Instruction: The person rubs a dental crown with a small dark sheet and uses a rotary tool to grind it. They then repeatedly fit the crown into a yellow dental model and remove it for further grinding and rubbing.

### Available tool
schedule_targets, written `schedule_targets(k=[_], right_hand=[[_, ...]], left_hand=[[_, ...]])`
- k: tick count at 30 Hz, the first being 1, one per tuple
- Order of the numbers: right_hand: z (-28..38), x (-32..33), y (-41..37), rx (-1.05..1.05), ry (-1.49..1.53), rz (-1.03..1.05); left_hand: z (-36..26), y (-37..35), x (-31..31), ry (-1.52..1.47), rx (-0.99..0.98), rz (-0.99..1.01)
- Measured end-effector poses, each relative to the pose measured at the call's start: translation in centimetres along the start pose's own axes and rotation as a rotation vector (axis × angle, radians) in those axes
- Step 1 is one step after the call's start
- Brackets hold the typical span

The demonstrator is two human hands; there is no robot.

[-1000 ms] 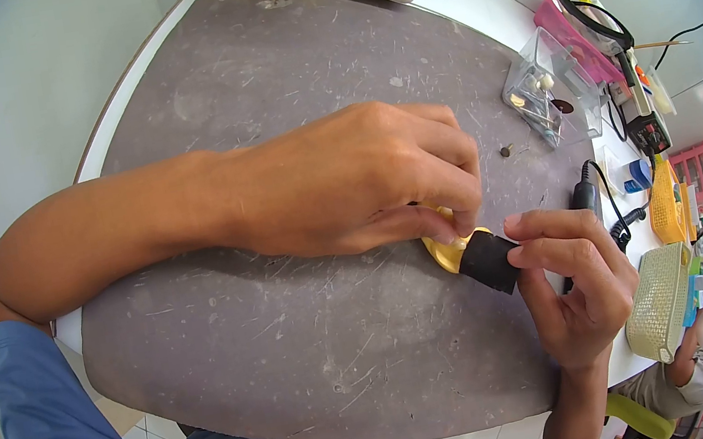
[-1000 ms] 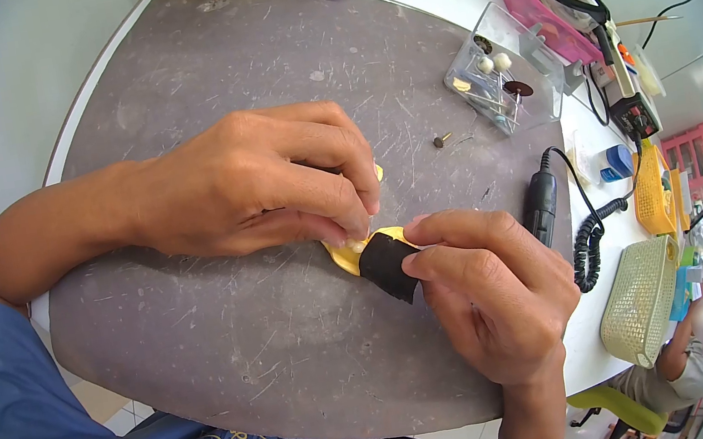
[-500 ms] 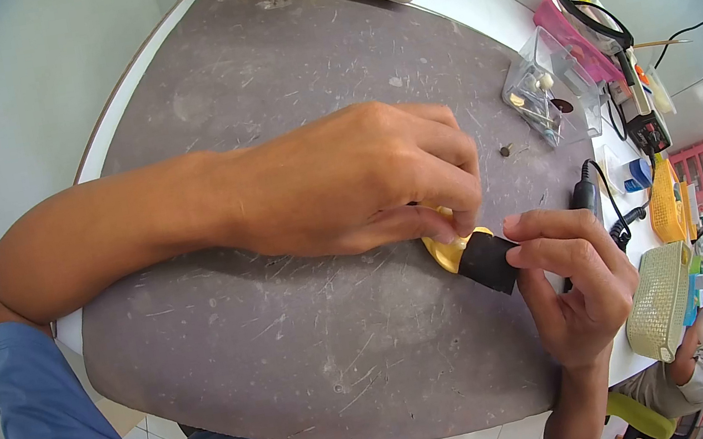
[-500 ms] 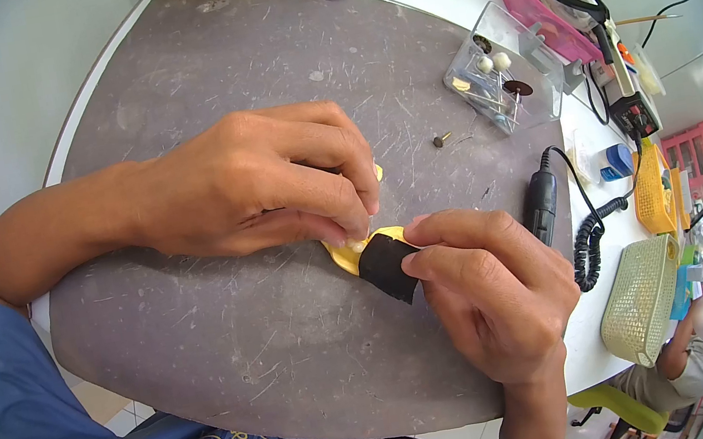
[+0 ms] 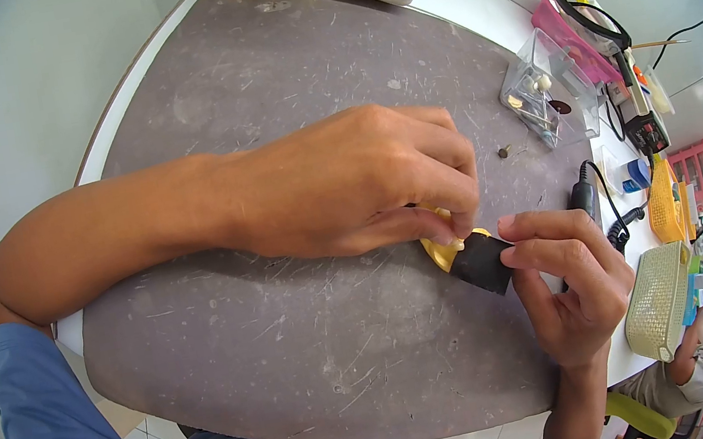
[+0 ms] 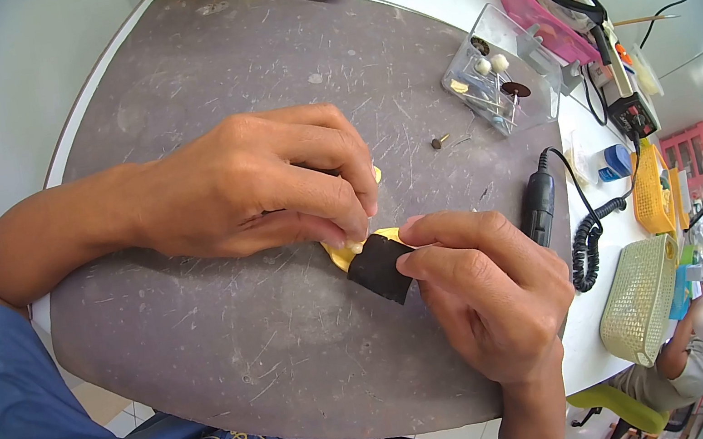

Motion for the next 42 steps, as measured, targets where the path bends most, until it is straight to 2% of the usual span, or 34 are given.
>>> schedule_targets(k=[5, 8, 13, 19, 42], right_hand=[[-0.1, -0.1, 0.1, 0.002, 0.000, 0.012], [-0.3, -0.1, -0.1, -0.035, 0.014, -0.102], [-0.5, 0.0, 0.0, -0.094, -0.004, 0.086], [-0.1, -0.5, 0.2, 0.028, 0.021, 0.060], [0.4, -0.8, 0.4, 0.032, -0.028, 0.048]], left_hand=[[0.1, 0.0, 0.0, -0.006, -0.011, -0.007], [0.0, -0.1, 0.0, -0.010, -0.012, -0.007], [-0.2, 0.1, 0.1, -0.003, 0.037, 0.029], [0.0, 0.0, 0.0, -0.024, -0.003, -0.017], [0.2, 0.0, 0.2, -0.059, 0.037, 0.007]])
Point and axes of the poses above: each hand's wrist, its own y-axis towards the middle knuckle, its own x-axis out of the back of the hand, z = x × y, the point moved 4 cm from there along y, towards the middle knuckle
